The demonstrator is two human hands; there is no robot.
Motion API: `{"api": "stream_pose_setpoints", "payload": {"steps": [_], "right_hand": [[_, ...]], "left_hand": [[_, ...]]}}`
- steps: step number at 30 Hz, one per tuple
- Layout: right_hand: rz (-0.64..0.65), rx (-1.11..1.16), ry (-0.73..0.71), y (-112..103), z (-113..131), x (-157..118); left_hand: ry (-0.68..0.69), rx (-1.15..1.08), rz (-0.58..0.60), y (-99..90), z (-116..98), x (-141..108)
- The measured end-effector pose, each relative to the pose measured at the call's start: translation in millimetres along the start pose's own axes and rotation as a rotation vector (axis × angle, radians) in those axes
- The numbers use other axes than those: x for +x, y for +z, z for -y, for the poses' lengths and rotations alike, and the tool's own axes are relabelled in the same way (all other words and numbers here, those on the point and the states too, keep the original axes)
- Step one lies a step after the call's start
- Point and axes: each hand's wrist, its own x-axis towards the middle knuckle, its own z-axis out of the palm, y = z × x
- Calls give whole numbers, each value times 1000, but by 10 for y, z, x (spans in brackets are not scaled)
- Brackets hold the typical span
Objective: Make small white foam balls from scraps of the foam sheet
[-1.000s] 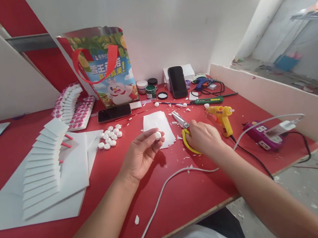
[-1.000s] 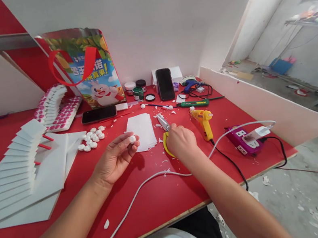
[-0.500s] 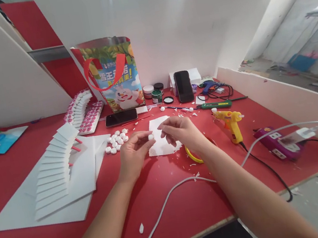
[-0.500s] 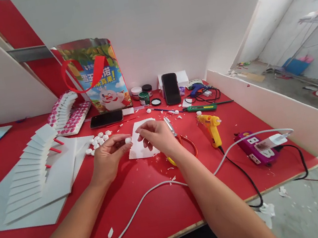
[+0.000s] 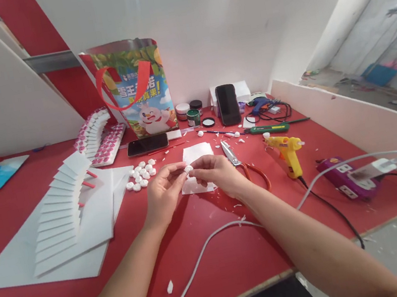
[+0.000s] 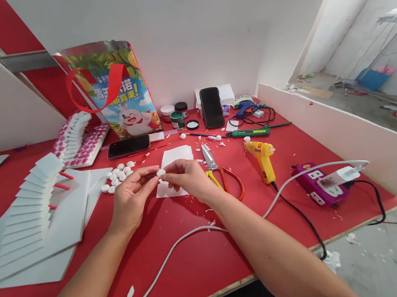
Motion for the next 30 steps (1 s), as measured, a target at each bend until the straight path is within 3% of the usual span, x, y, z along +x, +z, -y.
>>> {"api": "stream_pose_setpoints", "payload": {"steps": [19, 30], "right_hand": [[-51, 38, -37, 58, -93, 12], [-80, 114, 57, 8, -108, 83]], "left_hand": [[252, 325, -19, -2, 65, -14], [236, 433, 69, -16, 187, 28]]}}
